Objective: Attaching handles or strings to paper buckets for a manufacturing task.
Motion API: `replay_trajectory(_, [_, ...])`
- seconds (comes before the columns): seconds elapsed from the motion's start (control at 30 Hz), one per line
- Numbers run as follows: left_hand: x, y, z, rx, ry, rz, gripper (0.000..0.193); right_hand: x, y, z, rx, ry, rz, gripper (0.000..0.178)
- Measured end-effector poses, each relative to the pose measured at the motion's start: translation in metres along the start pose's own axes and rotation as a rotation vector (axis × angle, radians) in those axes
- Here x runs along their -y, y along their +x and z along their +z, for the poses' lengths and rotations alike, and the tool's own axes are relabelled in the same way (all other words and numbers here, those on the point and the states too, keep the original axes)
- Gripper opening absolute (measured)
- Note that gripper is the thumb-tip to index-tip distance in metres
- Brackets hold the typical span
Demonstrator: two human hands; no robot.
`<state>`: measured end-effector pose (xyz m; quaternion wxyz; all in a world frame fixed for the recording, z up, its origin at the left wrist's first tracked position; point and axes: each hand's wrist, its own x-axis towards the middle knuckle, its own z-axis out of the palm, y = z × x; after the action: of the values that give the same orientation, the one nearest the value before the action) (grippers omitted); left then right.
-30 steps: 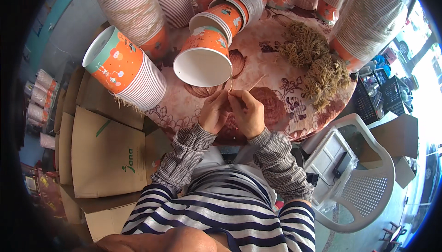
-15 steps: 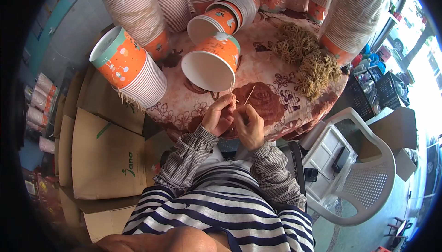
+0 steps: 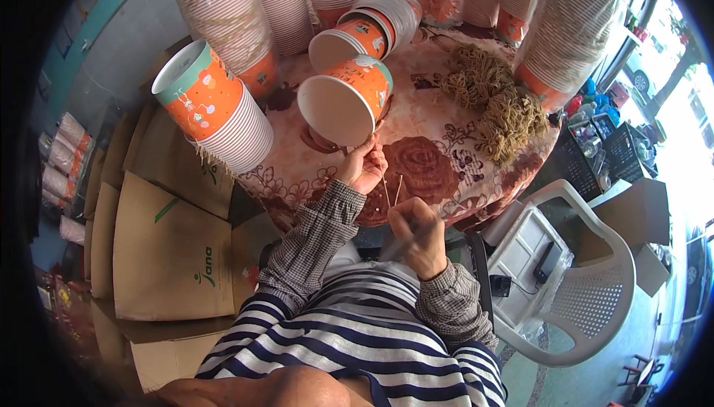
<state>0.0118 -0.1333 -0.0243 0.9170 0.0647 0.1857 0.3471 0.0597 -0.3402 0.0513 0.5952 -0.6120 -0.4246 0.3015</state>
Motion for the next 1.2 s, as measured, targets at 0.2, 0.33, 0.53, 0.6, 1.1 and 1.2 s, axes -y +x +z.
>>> replay_trajectory(0.2, [0.001, -0.036, 0.001, 0.173, 0.237, 0.109, 0.024, 0.015, 0.005, -0.012, 0.252, 0.509, 0.205, 0.012])
replay_trajectory(0.33, [0.019, -0.112, 0.023, 0.374, 0.722, 0.106, 0.056, 0.039, 0.008, -0.014, 0.320, 0.543, 0.161, 0.041])
replay_trajectory(0.53, [0.002, -0.166, -0.003, 0.621, 1.068, -0.016, 0.026, 0.041, 0.024, -0.031, 0.103, 0.703, -0.014, 0.038])
replay_trajectory(0.6, [-0.013, -0.169, -0.003, 0.583, 1.229, 0.143, 0.025, 0.042, 0.023, -0.042, 0.054, 0.785, -0.002, 0.037])
replay_trajectory(1.1, [-0.158, -0.049, 0.074, -0.070, 2.317, 1.526, 0.039, 0.061, 0.012, -0.076, 0.009, 0.746, -0.289, 0.021])
replay_trajectory(1.2, [-0.160, -0.032, 0.068, -0.077, 2.335, 1.237, 0.024, 0.065, 0.006, -0.082, 0.029, 0.757, -0.375, 0.023])
